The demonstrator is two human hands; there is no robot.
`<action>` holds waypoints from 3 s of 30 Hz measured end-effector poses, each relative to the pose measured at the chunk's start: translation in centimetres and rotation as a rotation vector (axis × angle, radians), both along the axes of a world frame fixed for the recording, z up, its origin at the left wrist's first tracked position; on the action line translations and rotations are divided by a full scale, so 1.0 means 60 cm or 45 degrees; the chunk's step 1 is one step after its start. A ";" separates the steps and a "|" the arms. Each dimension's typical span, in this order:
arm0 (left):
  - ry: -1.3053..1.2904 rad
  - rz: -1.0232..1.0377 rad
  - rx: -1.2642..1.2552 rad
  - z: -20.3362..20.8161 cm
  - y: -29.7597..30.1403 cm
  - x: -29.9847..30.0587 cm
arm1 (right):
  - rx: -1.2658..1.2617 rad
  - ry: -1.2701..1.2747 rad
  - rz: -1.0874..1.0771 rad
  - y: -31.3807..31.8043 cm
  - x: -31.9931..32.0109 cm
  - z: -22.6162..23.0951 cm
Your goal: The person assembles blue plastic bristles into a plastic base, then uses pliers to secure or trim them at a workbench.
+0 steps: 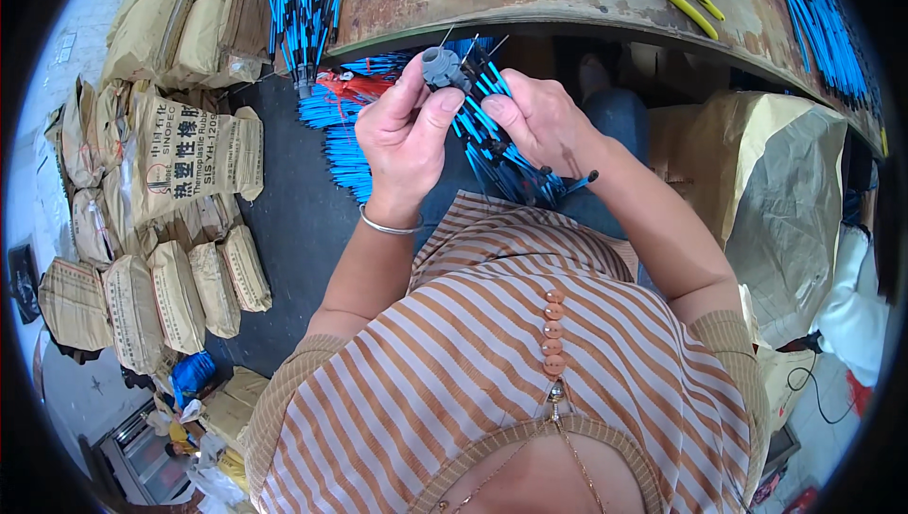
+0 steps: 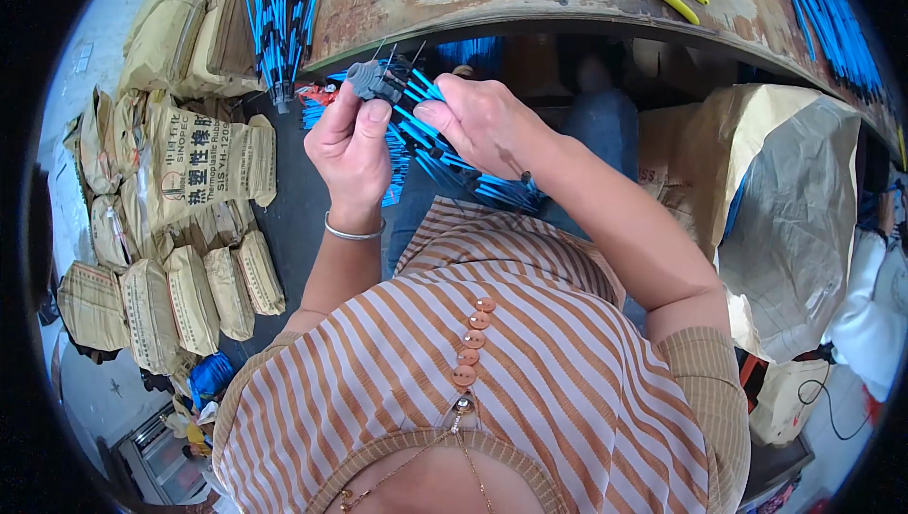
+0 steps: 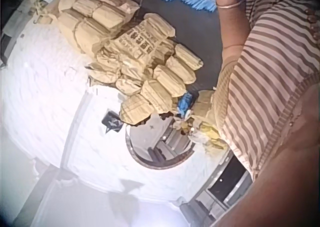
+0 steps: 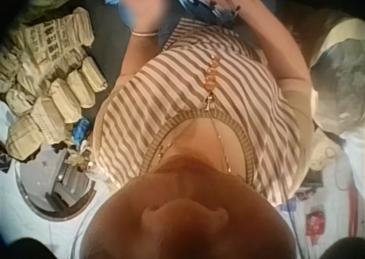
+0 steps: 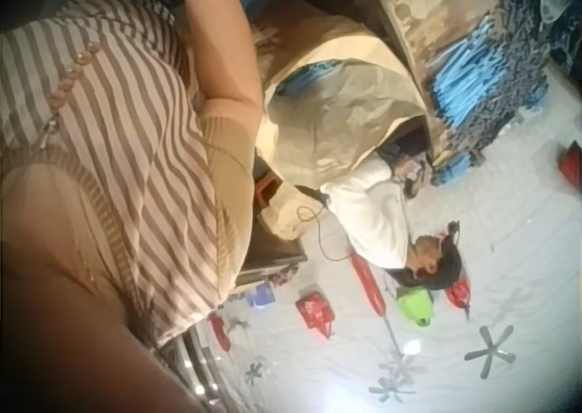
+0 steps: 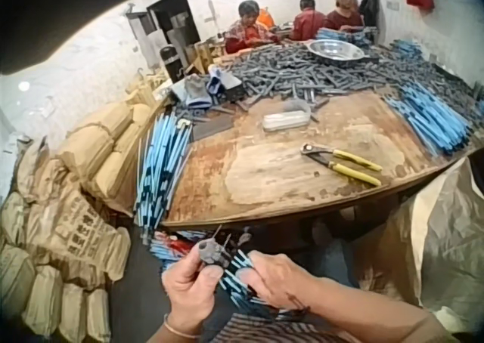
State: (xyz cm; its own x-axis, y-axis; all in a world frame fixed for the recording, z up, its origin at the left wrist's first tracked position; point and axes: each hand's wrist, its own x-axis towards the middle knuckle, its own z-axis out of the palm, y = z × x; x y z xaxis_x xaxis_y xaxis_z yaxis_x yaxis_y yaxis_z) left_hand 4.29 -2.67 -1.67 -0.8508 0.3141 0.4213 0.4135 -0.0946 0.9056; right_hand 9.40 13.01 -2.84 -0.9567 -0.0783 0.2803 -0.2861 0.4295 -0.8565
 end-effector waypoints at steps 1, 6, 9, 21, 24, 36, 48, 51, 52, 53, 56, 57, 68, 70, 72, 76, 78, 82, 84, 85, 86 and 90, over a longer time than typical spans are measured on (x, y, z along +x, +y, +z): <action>0.046 -0.018 0.007 0.000 -0.004 -0.001 | 0.026 -0.026 0.048 0.000 -0.001 0.002; 0.130 0.031 -0.144 0.014 -0.007 -0.007 | -0.029 -0.159 0.100 -0.006 -0.017 0.006; -0.107 0.134 -0.259 0.027 -0.002 0.004 | 0.101 -0.099 -0.055 -0.019 -0.019 -0.006; -0.247 -0.305 0.121 0.054 0.009 -0.010 | 0.001 0.244 -0.087 -0.005 -0.003 0.008; -0.270 -0.407 0.029 0.049 -0.004 -0.023 | 0.045 0.242 -0.069 -0.003 0.004 0.006; -0.363 -0.469 0.134 0.037 0.016 -0.026 | 0.087 0.157 0.040 0.008 -0.023 -0.010; -0.404 -0.411 -0.011 0.052 0.019 -0.029 | 0.424 0.459 -0.105 0.015 -0.015 -0.004; -0.417 -0.442 0.015 0.053 0.021 -0.030 | 0.414 0.504 -0.141 0.013 -0.009 -0.002; -0.414 -0.469 0.038 0.053 0.021 -0.032 | 0.410 0.531 -0.163 0.011 -0.008 -0.002; -0.411 -0.495 0.061 0.052 0.022 -0.034 | 0.405 0.558 -0.184 0.010 -0.007 -0.002; -0.406 -0.529 0.042 0.050 0.022 -0.038 | 0.420 0.512 -0.190 0.011 -0.001 -0.005; -0.403 -0.545 0.034 0.049 0.021 -0.038 | 0.428 0.490 -0.191 0.011 0.000 -0.005; -0.422 -0.545 0.070 0.034 0.009 -0.037 | 0.123 0.388 0.019 0.018 -0.011 -0.012; -0.428 -0.518 0.076 0.033 0.010 -0.035 | 0.072 0.409 -0.020 0.008 -0.005 -0.015; -0.424 -0.532 0.086 0.037 0.012 -0.033 | 0.020 0.490 -0.197 -0.009 0.004 -0.016; -0.439 -0.491 0.071 0.040 0.012 -0.028 | 0.097 0.527 -0.316 -0.011 0.003 -0.014; -0.447 -0.468 0.061 0.042 0.013 -0.026 | 0.148 0.524 -0.332 -0.009 0.003 -0.011; -0.474 -0.438 0.142 0.043 0.017 -0.023 | 0.344 0.498 -0.349 -0.007 0.003 0.004; -0.508 -0.459 0.252 0.035 0.020 -0.024 | 0.497 0.468 -0.394 -0.011 0.007 0.020; -0.526 -0.469 0.307 0.033 0.021 -0.024 | 0.574 0.451 -0.418 -0.013 0.008 0.024; -0.527 -0.471 0.307 0.033 0.021 -0.023 | 0.575 0.449 -0.419 -0.016 0.010 0.020; -0.602 -0.505 0.355 0.035 0.021 -0.020 | 0.307 0.666 -0.473 -0.025 0.014 0.000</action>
